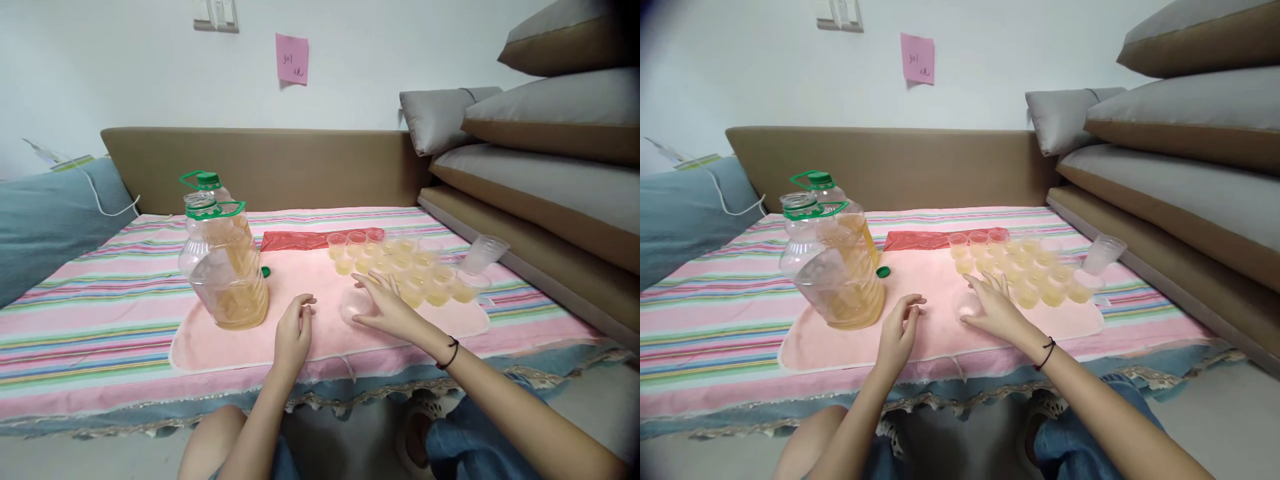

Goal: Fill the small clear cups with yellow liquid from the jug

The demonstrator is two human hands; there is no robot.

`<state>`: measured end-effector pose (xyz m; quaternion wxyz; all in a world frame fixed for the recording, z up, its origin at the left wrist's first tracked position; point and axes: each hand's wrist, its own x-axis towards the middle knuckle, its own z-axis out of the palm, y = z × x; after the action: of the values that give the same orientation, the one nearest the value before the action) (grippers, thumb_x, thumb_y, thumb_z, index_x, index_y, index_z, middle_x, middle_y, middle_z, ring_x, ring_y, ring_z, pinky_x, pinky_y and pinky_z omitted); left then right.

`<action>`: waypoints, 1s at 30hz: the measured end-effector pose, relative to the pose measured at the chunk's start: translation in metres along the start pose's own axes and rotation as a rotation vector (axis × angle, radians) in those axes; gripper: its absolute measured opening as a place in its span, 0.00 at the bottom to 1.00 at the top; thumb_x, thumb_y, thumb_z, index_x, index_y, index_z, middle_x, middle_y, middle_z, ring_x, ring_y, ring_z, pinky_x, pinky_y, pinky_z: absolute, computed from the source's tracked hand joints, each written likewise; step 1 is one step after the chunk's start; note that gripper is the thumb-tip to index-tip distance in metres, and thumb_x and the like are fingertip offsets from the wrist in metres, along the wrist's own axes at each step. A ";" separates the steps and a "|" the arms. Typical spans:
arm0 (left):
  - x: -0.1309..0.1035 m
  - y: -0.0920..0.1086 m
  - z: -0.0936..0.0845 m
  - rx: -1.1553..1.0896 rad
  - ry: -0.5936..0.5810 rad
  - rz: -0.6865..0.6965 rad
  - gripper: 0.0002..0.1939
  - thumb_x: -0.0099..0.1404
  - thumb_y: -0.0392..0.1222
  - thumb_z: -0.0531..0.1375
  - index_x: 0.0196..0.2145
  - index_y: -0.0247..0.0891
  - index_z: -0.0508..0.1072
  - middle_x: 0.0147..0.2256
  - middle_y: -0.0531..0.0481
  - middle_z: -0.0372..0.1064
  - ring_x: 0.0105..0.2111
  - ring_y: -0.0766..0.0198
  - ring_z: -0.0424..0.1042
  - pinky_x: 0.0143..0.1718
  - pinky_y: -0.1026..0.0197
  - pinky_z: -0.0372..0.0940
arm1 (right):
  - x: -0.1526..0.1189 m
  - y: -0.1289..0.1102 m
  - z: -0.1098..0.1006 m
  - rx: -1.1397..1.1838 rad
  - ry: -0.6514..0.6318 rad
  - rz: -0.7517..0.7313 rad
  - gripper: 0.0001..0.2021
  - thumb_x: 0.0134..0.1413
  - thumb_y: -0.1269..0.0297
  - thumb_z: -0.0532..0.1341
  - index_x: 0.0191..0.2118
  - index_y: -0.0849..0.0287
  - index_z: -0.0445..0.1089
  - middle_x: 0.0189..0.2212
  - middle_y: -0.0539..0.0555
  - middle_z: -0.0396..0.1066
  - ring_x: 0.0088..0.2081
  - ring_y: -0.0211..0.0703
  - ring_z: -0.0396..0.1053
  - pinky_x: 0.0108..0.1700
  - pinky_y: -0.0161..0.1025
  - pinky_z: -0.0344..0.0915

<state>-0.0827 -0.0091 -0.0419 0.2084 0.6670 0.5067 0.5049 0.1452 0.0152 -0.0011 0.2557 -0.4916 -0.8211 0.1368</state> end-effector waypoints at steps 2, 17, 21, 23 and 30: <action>-0.001 -0.001 -0.002 0.010 0.014 0.010 0.11 0.69 0.40 0.49 0.46 0.39 0.67 0.42 0.45 0.75 0.36 0.64 0.76 0.38 0.60 0.69 | -0.001 0.002 0.002 -0.003 -0.001 0.007 0.37 0.45 0.56 0.67 0.62 0.51 0.56 0.54 0.60 0.69 0.65 0.67 0.49 0.62 0.69 0.39; -0.004 0.004 -0.050 0.288 0.804 0.225 0.12 0.66 0.38 0.56 0.48 0.39 0.66 0.50 0.40 0.66 0.57 0.53 0.61 0.61 0.43 0.52 | 0.050 -0.062 0.012 0.340 0.041 -0.126 0.38 0.47 0.53 0.68 0.62 0.44 0.53 0.59 0.56 0.62 0.62 0.57 0.57 0.63 0.59 0.52; 0.001 -0.005 -0.069 0.208 0.958 0.016 0.20 0.68 0.44 0.54 0.56 0.41 0.60 0.59 0.39 0.58 0.62 0.55 0.56 0.63 0.46 0.51 | 0.083 -0.088 0.061 0.577 0.003 -0.135 0.38 0.49 0.50 0.67 0.63 0.44 0.50 0.62 0.57 0.57 0.64 0.53 0.56 0.63 0.56 0.56; 0.004 -0.012 -0.077 0.055 0.934 -0.128 0.21 0.69 0.47 0.52 0.58 0.41 0.58 0.60 0.39 0.57 0.62 0.57 0.56 0.63 0.50 0.53 | 0.098 -0.097 0.088 0.684 -0.002 -0.129 0.43 0.47 0.47 0.67 0.65 0.46 0.46 0.64 0.60 0.54 0.65 0.54 0.54 0.63 0.57 0.56; 0.005 -0.014 -0.087 -0.324 0.912 -0.347 0.25 0.68 0.51 0.51 0.59 0.38 0.57 0.60 0.38 0.59 0.61 0.57 0.60 0.61 0.53 0.57 | 0.126 -0.131 0.149 0.955 0.113 -0.193 0.63 0.34 0.41 0.72 0.68 0.46 0.29 0.65 0.61 0.51 0.66 0.54 0.50 0.65 0.57 0.53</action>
<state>-0.1662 -0.0196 -0.0160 0.1475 0.2441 0.5644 0.7746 -0.0830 0.0673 -0.0267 0.5082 -0.2477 -0.6934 0.4468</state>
